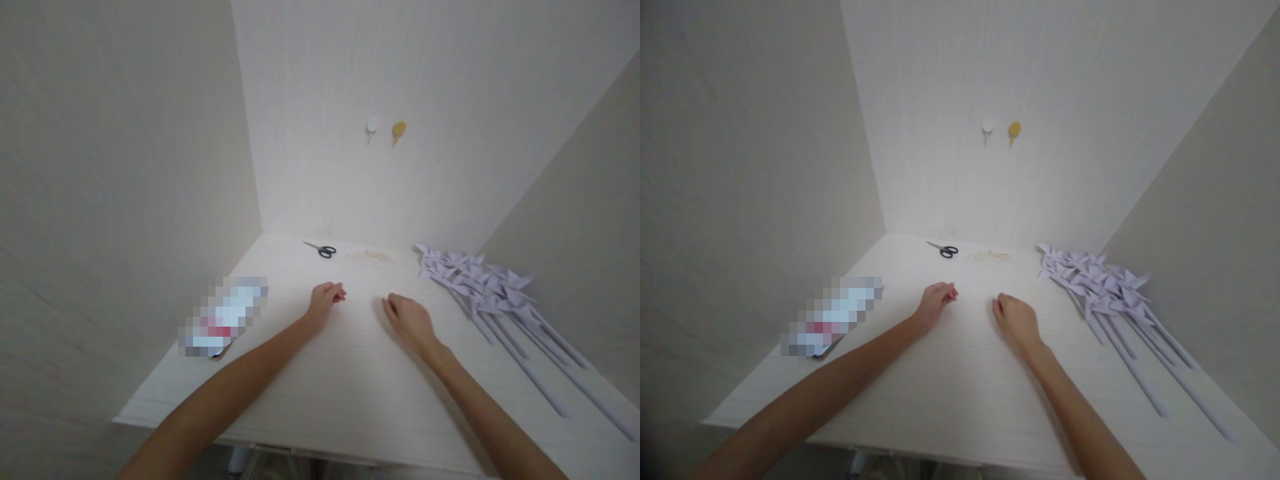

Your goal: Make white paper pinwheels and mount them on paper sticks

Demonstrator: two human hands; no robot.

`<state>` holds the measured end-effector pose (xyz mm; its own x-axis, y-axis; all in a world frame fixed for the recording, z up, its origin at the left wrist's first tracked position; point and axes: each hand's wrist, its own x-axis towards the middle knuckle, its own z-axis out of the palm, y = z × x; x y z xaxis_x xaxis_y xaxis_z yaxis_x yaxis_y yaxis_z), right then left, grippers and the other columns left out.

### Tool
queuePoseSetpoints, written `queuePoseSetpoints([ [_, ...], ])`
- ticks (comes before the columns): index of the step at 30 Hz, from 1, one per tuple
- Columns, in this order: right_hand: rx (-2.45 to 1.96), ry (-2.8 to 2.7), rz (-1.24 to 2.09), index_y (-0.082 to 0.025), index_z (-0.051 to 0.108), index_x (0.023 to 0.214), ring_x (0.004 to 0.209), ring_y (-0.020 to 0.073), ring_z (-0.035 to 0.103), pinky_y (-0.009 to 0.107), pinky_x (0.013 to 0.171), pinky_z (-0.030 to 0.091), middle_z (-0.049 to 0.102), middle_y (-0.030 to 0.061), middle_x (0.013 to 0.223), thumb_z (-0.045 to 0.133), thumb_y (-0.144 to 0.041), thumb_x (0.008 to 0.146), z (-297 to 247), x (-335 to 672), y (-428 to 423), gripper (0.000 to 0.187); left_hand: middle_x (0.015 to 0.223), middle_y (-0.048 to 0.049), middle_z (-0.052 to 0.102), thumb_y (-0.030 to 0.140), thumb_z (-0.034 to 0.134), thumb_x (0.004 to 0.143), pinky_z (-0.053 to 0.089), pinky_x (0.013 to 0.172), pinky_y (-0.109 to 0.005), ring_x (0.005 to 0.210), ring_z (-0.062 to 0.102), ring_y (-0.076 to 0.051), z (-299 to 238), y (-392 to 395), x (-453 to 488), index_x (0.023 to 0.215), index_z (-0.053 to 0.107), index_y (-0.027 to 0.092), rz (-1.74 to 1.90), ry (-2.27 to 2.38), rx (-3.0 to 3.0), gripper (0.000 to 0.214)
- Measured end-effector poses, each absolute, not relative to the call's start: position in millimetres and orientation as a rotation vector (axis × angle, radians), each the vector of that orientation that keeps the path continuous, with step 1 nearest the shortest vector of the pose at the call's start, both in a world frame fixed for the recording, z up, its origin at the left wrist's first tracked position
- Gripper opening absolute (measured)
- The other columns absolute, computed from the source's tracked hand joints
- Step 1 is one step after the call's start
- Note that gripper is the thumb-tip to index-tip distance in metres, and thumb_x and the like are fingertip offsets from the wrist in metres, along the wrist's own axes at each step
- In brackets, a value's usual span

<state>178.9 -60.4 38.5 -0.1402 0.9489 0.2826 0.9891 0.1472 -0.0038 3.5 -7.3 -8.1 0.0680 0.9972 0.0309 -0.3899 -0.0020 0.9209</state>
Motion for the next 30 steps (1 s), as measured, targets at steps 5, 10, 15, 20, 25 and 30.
queuePoseSetpoints([
  [5, -1.766, -2.437, -0.208, -0.017, 0.055, 0.074, 0.066, 0.0152, 0.058, 0.024, 0.055, 0.031, 0.064, 0.0059, 0.074, 0.025, -0.028, 0.085, 17, 127, -55, 0.034, 0.053, 0.001, 0.05, 0.034, 0.049, 0.066, 0.033, 0.052, -0.022, 0.048, 0.044, -0.006, -11, -10, 2, 0.045, 0.042, 0.014, 1.371, 0.889, 1.029, 0.03],
  [10, -1.784, -2.472, -0.171, -0.018, 0.057, 0.073, 0.067, 0.0158, 0.059, 0.024, 0.056, 0.033, 0.065, 0.0058, 0.075, 0.026, -0.027, 0.085, 3, 127, -52, 0.034, 0.046, 0.0024, 0.045, 0.034, 0.048, 0.068, 0.031, 0.049, -0.022, 0.045, 0.04, -0.006, -12, -10, 3, 0.044, 0.044, 0.014, 1.319, 0.95, 1.196, 0.031],
  [15, -1.773, -2.489, -0.154, -0.018, 0.056, 0.075, 0.068, 0.0169, 0.059, 0.026, 0.057, 0.035, 0.064, 0.0064, 0.076, 0.024, -0.027, 0.085, 3, 127, -51, 0.035, 0.042, 0.0032, 0.042, 0.031, 0.049, 0.068, 0.03, 0.048, -0.022, 0.044, 0.038, -0.007, -6, -19, 5, 0.044, 0.047, 0.014, 1.266, 1.041, 1.398, 0.03],
  [20, -1.749, -2.503, -0.133, -0.018, 0.056, 0.078, 0.07, 0.0177, 0.06, 0.025, 0.056, 0.036, 0.064, 0.0059, 0.078, 0.024, -0.027, 0.086, 5, 127, -51, 0.034, 0.062, -0.0012, 0.053, 0.02, 0.045, 0.072, 0.037, 0.055, -0.021, 0.058, 0.045, -0.009, 19, -50, -14, 0.061, 0.053, 0.014, 1.162, 1.049, 2.127, 0.015],
  [25, -1.689, -2.514, -0.152, -0.018, 0.055, 0.077, 0.07, 0.0176, 0.06, 0.026, 0.056, 0.036, 0.064, 0.0045, 0.076, 0.023, -0.029, 0.086, 0, 129, -48, 0.035, 0.081, -0.0055, 0.06, 0.013, 0.043, 0.075, 0.041, 0.07, -0.025, 0.075, 0.052, -0.012, 41, -97, -75, 0.078, 0.055, 0.015, 0.979, 0.946, 2.825, 0.013],
  [30, -1.689, -2.512, -0.146, -0.019, 0.055, 0.074, 0.067, 0.0171, 0.059, 0.025, 0.054, 0.035, 0.063, 0.0036, 0.073, 0.026, -0.029, 0.086, -2, 129, -47, 0.033, 0.083, -0.0053, 0.061, 0.016, 0.046, 0.074, 0.045, 0.068, -0.025, 0.076, 0.056, -0.013, 23, -131, -148, 0.091, 0.052, 0.016, 1.426, 1.742, 2.497, 0.017],
])
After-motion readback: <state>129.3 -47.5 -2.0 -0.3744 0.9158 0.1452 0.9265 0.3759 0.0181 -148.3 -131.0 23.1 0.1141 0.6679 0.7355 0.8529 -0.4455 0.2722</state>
